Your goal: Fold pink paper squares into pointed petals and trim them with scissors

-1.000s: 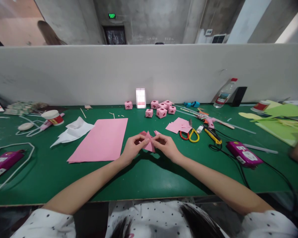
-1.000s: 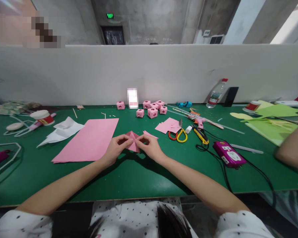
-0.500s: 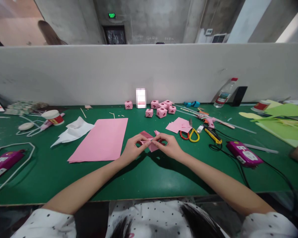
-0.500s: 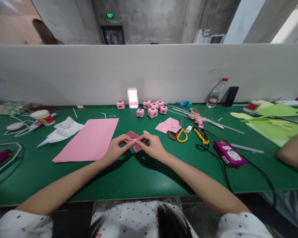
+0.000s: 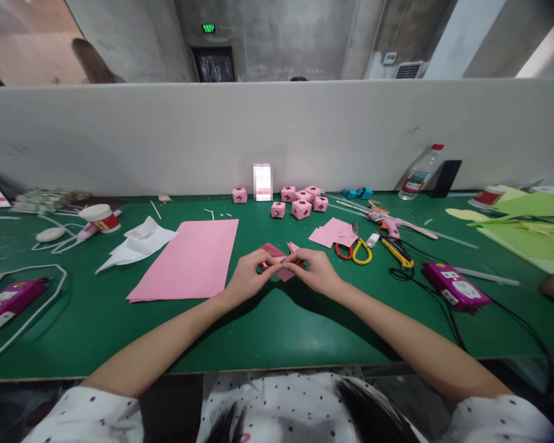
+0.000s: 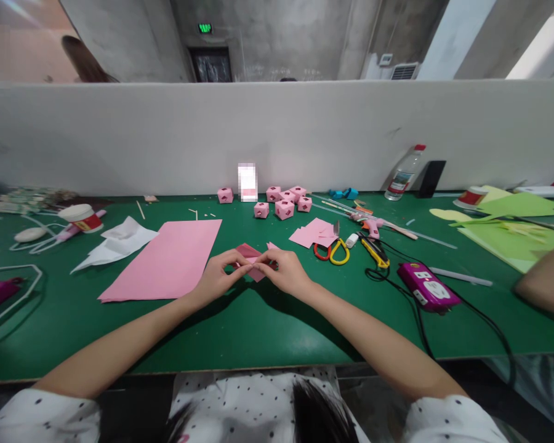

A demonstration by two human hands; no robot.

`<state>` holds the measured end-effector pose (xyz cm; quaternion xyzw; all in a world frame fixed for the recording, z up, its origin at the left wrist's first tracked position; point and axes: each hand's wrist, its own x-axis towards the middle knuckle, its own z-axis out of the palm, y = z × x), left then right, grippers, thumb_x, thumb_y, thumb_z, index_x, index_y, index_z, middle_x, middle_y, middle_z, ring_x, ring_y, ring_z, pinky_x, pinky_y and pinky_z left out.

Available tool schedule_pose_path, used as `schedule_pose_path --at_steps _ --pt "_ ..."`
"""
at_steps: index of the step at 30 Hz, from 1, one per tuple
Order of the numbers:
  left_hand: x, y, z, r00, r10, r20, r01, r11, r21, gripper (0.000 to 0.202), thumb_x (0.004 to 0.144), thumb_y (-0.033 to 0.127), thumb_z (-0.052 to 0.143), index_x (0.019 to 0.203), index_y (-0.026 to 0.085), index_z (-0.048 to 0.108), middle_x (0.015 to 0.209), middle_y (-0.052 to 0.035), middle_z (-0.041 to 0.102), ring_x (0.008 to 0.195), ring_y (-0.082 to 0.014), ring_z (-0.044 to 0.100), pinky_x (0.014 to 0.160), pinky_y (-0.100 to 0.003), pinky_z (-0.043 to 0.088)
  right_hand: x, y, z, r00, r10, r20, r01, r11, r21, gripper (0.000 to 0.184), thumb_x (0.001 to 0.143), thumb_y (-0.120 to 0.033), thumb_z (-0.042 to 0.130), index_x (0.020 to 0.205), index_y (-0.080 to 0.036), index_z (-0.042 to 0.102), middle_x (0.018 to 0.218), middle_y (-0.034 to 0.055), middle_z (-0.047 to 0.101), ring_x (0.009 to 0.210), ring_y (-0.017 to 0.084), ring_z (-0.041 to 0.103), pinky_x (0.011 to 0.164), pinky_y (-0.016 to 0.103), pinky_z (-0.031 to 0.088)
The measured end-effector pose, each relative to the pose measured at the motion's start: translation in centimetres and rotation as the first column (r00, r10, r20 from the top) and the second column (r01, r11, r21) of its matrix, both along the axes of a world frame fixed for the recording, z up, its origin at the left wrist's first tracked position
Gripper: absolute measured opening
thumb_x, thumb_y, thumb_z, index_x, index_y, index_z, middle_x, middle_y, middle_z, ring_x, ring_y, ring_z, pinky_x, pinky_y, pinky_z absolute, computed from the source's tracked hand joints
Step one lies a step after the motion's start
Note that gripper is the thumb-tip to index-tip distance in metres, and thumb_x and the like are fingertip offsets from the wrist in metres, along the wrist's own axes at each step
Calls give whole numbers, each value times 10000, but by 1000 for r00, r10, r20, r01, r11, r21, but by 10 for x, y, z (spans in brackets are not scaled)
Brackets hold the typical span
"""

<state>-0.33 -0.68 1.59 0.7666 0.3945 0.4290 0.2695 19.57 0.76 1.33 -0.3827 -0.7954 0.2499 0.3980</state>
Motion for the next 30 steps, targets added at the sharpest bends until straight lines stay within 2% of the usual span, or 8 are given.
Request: schedule_pose_path --at_steps 7,13,23,26,30 --pt "-2 1 1 997 65 33 -64 998 -24 196 862 338 605 779 175 677 791 -29 658 751 -152 583 685 -258 440 11 4 4 998 27 54 -33 993 117 187 896 -330 577 885 -192 703 786 43 676 705 155 599 667 273 457" --pt "-3 3 -1 995 69 68 -62 993 -97 214 856 354 605 791 165 681 814 -34 675 770 -156 590 703 -258 442 14 6 5 1000 -9 21 7 993 120 129 849 -275 601 819 -189 692 752 26 667 674 143 586 636 265 449" --pt "-4 10 -5 982 83 168 -45 976 -215 276 808 419 643 775 146 667 744 -27 661 688 -146 587 667 -263 459 20 9 6 998 -47 -30 50 991 128 166 839 -325 608 793 -195 698 709 29 659 628 144 546 595 273 437" --pt "-5 11 -6 989 82 121 -59 981 -184 271 825 417 618 778 154 658 751 -26 654 700 -150 587 675 -269 464 20 9 5 999 -50 -21 52 991 126 176 844 -338 605 794 -196 696 706 27 656 620 143 538 591 274 432" --pt "-6 9 -5 999 40 0 -40 999 -14 215 863 369 575 857 182 681 875 -53 669 818 -175 605 732 -285 479 17 6 4 1000 -2 19 0 992 125 177 856 -336 591 823 -200 698 726 28 662 649 149 564 632 282 445"
